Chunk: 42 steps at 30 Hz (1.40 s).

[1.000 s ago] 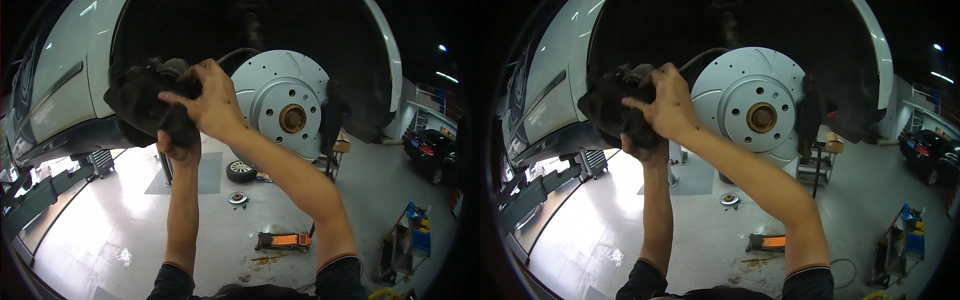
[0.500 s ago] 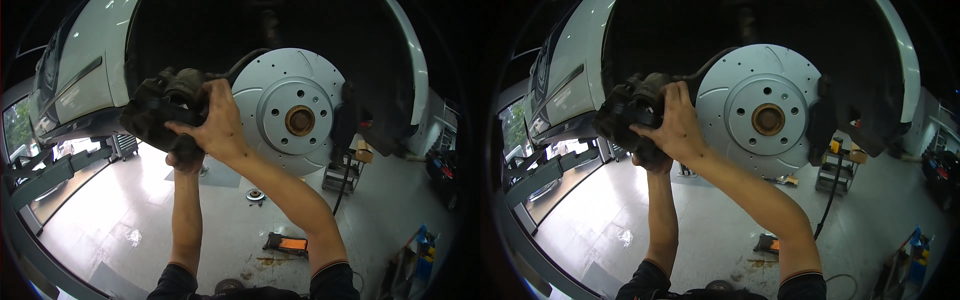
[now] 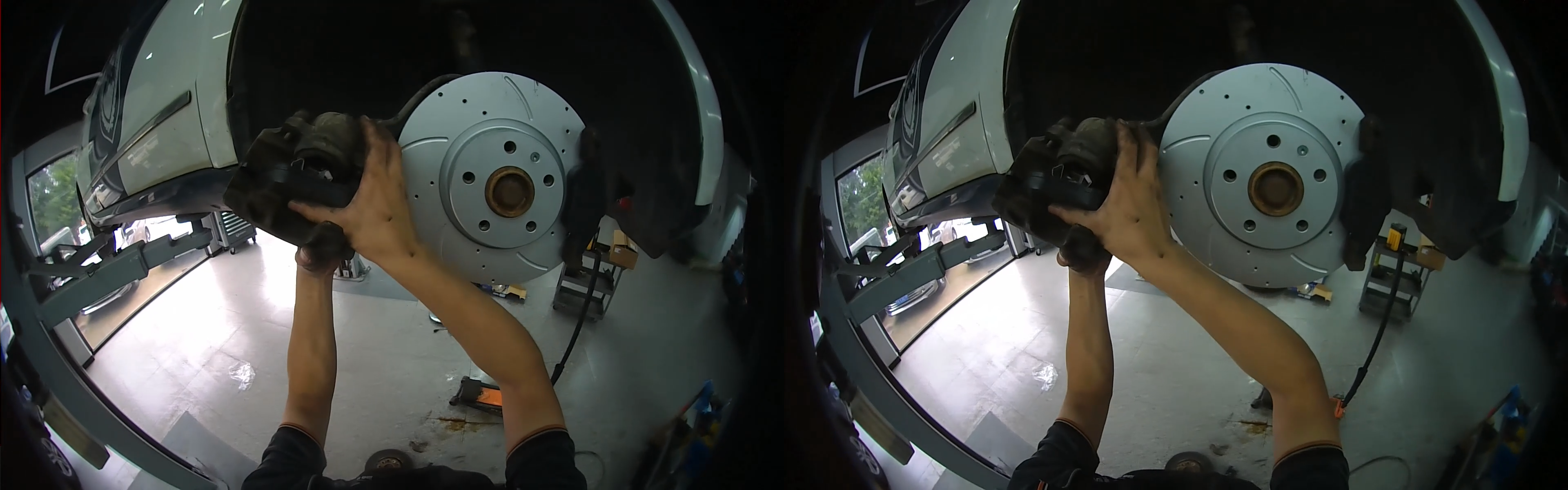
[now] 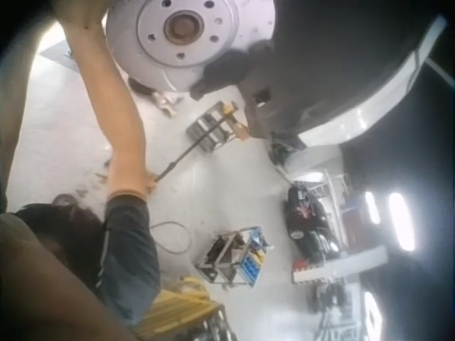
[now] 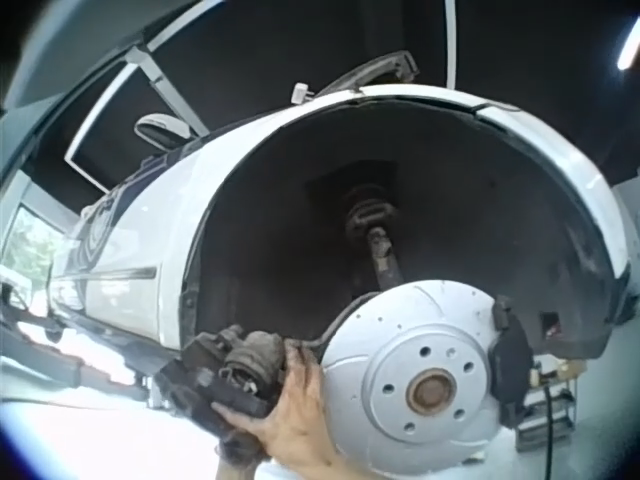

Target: The recorder is shown replacing brake pads on a vehicle, which involves using tools to remove and install the pads into the caliper.

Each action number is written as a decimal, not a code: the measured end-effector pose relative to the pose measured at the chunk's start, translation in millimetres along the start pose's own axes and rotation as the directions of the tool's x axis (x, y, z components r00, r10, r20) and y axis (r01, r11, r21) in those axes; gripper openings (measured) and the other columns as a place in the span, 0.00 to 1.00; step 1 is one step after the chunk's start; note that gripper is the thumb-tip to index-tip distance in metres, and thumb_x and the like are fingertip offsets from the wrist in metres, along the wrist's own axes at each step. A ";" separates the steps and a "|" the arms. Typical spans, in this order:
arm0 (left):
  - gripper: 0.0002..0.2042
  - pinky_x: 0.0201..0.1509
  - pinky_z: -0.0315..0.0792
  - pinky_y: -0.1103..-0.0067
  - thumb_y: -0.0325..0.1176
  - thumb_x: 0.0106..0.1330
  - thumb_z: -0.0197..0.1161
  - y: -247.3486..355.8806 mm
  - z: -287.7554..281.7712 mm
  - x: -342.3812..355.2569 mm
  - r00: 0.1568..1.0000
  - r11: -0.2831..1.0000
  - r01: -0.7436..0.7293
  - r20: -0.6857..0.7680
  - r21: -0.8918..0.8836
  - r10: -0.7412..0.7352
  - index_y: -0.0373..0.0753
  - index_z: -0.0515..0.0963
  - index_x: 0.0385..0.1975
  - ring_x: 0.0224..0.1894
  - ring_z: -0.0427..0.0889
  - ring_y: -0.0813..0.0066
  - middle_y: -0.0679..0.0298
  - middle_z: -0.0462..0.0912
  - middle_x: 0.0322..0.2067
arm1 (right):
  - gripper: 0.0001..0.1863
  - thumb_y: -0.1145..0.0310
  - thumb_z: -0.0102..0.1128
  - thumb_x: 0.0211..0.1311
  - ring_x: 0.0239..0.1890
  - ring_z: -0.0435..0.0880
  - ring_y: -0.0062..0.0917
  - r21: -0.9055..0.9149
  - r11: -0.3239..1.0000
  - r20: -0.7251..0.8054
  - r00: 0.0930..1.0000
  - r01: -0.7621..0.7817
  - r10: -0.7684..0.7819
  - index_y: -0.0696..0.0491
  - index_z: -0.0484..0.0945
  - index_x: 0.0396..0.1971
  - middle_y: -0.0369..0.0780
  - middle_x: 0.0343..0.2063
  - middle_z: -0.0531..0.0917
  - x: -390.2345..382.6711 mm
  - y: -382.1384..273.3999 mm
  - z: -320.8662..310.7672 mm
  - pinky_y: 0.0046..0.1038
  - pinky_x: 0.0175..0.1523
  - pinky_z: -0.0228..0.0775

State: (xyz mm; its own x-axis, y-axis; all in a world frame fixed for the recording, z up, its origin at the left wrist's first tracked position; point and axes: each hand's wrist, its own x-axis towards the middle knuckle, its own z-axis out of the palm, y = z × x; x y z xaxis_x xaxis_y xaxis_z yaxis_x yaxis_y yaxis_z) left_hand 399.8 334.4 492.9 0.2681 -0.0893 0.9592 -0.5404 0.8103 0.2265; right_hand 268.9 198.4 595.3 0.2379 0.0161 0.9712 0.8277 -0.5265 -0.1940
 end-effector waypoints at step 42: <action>0.69 0.80 0.55 0.62 0.31 0.34 0.88 185.2 144.6 90.9 0.733 0.133 0.266 -0.111 0.955 -0.671 0.38 0.46 0.80 0.75 0.63 0.51 0.48 0.64 0.72 | 0.82 0.41 0.87 0.35 0.69 0.64 0.59 0.291 0.956 0.275 0.956 0.019 -0.103 0.58 0.30 0.78 0.59 0.64 0.61 -34.3 62.4 -0.4 0.53 0.75 0.62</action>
State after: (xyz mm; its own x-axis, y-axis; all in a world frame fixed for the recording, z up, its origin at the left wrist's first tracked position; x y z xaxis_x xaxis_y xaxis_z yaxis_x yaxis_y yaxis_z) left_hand 208.7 392.6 646.6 0.6476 -0.5449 0.5327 -0.7620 -0.4689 0.4467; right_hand 312.2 164.7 549.9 0.2818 0.3029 0.9104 0.9443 -0.2558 -0.2072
